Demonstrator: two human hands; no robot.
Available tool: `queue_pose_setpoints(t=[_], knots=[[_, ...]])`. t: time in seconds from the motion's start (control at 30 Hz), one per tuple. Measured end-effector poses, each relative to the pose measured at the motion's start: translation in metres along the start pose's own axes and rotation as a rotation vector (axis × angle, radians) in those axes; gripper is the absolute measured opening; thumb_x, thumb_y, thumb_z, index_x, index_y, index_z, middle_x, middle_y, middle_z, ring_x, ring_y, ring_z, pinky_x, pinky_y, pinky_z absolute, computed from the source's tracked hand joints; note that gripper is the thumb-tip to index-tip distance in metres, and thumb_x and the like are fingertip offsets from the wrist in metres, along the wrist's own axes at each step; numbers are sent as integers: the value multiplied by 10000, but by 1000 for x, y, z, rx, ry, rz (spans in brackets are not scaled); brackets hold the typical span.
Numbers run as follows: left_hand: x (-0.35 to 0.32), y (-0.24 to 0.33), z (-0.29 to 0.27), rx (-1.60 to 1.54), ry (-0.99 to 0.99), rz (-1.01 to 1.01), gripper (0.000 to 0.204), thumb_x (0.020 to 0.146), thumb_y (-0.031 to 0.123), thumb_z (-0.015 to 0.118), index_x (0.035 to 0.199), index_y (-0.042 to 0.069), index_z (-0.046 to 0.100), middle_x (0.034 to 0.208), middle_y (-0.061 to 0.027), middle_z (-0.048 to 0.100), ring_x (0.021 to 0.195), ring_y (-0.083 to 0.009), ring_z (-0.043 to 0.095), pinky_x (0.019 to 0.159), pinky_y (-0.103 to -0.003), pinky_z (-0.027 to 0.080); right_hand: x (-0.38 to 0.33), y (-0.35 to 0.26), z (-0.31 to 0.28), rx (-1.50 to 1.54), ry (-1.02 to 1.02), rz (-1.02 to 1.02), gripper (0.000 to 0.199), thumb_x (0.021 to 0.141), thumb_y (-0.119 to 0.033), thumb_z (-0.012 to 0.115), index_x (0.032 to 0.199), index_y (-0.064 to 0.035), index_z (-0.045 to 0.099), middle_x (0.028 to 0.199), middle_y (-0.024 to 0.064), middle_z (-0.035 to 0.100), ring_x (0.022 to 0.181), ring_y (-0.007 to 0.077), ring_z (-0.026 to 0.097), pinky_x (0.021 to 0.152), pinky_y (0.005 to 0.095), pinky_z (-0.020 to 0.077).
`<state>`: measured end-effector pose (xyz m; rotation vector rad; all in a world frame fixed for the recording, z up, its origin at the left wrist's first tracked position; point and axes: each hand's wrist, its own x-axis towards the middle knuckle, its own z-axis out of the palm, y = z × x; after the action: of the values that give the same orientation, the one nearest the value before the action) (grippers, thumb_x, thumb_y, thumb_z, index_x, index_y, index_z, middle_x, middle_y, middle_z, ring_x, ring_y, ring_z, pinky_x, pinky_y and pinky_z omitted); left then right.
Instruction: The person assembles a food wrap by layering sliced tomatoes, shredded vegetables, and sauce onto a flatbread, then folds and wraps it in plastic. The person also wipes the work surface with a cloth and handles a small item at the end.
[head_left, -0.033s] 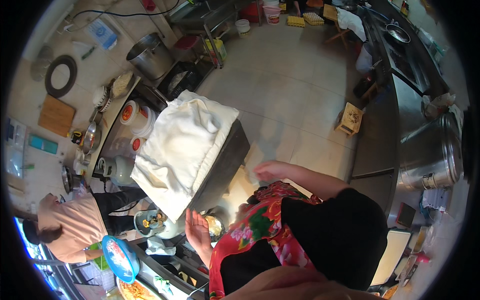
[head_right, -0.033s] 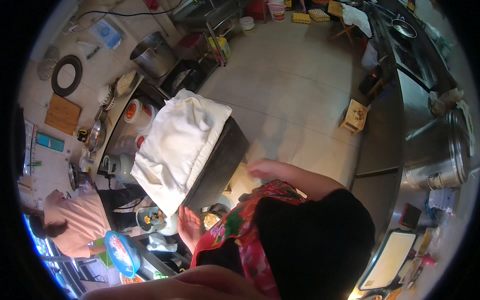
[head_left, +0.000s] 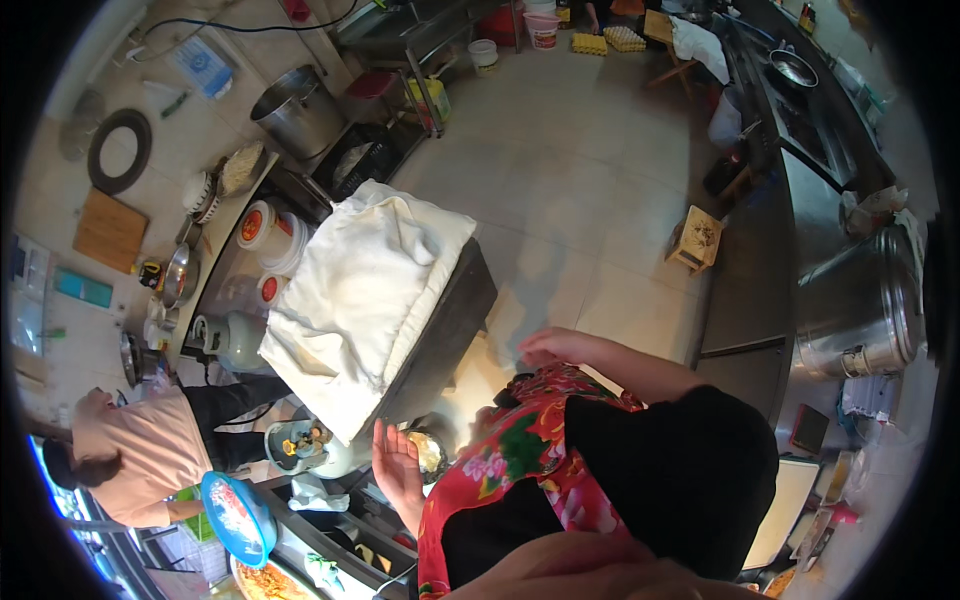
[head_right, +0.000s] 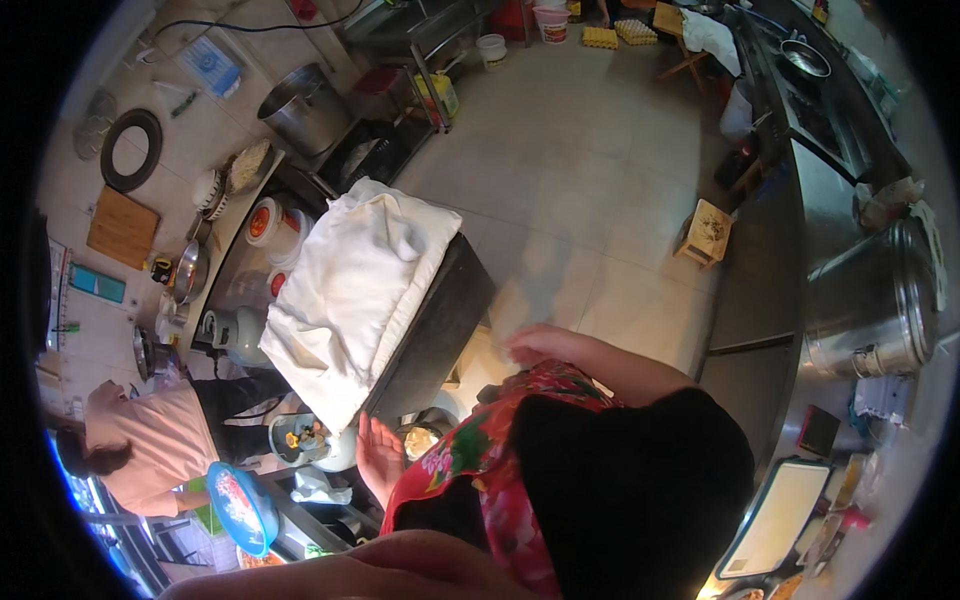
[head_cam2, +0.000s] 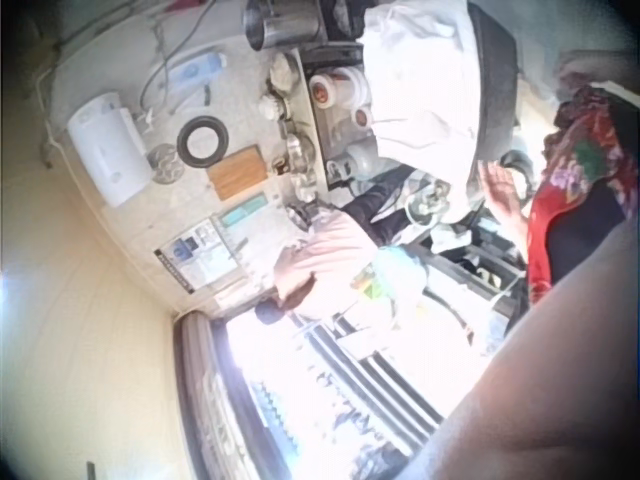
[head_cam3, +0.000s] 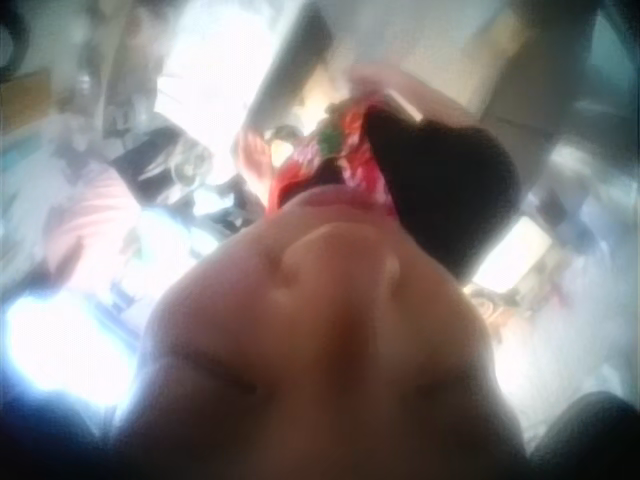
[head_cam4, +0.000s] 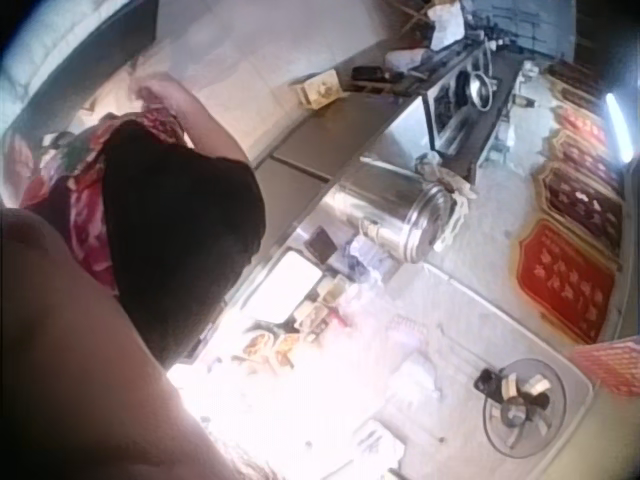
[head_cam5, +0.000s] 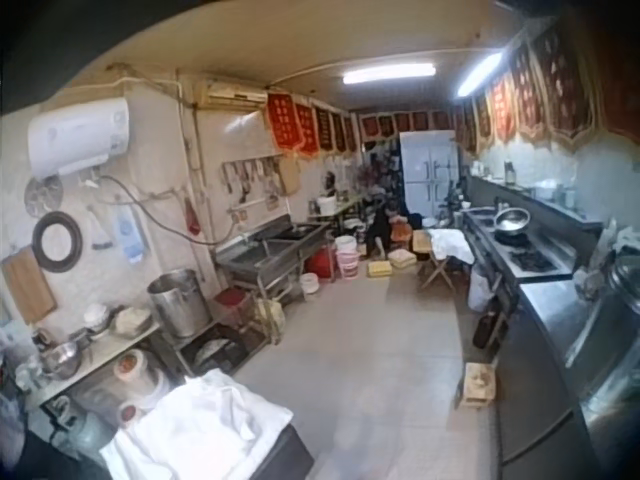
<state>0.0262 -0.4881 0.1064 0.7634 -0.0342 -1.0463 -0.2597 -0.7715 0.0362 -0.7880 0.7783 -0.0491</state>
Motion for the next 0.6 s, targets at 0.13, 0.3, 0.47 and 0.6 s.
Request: queue_pose_setpoints(t=[0.13,0.3,0.47,0.6], knots=[[8,-4,18,207,-70,-29,551,996,317,591,1459,50,453,1157,-105,674,1024,-192,653,893,-323,528,-39,41,-19,197,143,27,286,1013,-227,580,1245,-70,638,1029,46,711,924,165,698,800,276,564],[39,-33,97,702,-414,67,473,1006,145,537,1454,17,449,1192,-111,651,1085,-175,620,958,-299,465,-50,3,32,402,-123,-120,263,1002,-291,611,1147,-82,675,1025,59,699,946,174,673,849,300,547],[35,-98,184,1293,-1052,564,425,875,128,639,1287,30,595,1237,-133,630,1194,-312,575,1078,-417,382,-20,-3,68,146,-421,-725,397,1023,-393,550,1238,-66,618,1098,64,680,1039,206,647,891,307,525],[38,-189,220,1474,-1465,987,470,777,209,706,1231,101,645,1262,-122,609,1205,-317,558,1110,-505,328,30,31,26,830,-715,-232,408,1026,-363,551,1291,-54,587,1196,66,665,1111,220,636,974,323,502]])
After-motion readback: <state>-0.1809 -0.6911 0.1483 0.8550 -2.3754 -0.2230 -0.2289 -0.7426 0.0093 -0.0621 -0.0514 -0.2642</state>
